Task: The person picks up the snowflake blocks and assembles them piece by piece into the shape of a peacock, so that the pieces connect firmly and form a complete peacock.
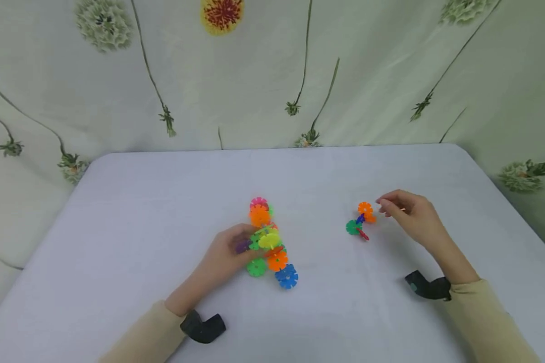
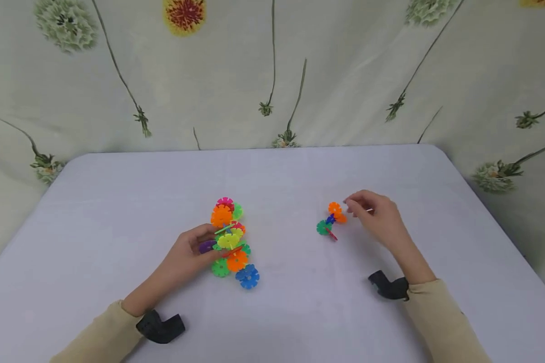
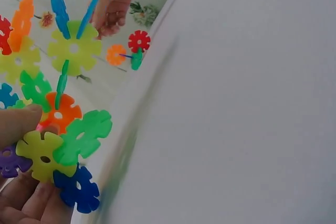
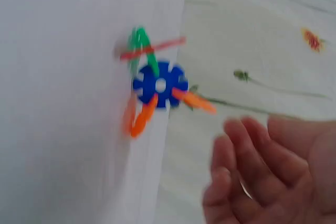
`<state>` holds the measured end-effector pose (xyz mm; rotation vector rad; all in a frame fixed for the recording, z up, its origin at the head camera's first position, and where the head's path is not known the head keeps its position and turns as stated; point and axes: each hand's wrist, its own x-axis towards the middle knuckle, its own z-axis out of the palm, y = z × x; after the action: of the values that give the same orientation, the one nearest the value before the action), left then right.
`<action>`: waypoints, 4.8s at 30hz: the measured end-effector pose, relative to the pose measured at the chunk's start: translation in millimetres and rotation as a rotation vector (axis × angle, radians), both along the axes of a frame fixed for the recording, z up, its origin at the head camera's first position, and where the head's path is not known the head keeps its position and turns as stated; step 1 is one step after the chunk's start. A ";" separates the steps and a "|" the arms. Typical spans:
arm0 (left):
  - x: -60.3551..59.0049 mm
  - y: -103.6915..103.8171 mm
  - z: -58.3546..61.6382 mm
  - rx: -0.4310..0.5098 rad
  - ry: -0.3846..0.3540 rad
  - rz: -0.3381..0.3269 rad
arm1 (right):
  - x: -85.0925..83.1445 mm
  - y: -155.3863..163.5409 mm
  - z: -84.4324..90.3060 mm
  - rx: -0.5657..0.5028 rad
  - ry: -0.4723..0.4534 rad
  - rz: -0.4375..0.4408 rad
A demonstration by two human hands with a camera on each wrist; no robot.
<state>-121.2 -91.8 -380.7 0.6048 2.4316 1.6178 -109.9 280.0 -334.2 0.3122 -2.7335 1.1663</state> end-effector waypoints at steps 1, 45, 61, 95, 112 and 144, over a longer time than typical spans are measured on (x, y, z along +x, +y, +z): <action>-0.8 -1.7 -0.5 0.001 -0.006 -0.001 | -1.6 6.7 -0.6 0.052 -0.028 0.007; 0.7 -11.8 2.0 0.194 -0.274 -0.130 | 6.4 -108.7 -28.7 -0.354 0.131 -0.083; 3.9 -11.1 1.4 0.225 -0.250 -0.189 | 23.7 -165.9 -32.0 -0.687 0.105 0.018; -1.7 -14.2 -3.1 0.184 -0.018 -0.341 | 30.9 -128.8 -27.0 -0.208 0.320 0.213; 3.9 -7.5 1.4 0.205 0.013 -0.350 | 32.5 -127.9 -29.6 -0.232 0.124 0.251; 9.2 -5.0 4.0 0.072 -0.080 -0.334 | 29.2 -123.3 -35.6 -0.223 0.044 0.375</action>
<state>-112.0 -96.8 -376.7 0.8853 2.0873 1.5612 -80.7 156.6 -369.7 0.8341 -2.5412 1.5152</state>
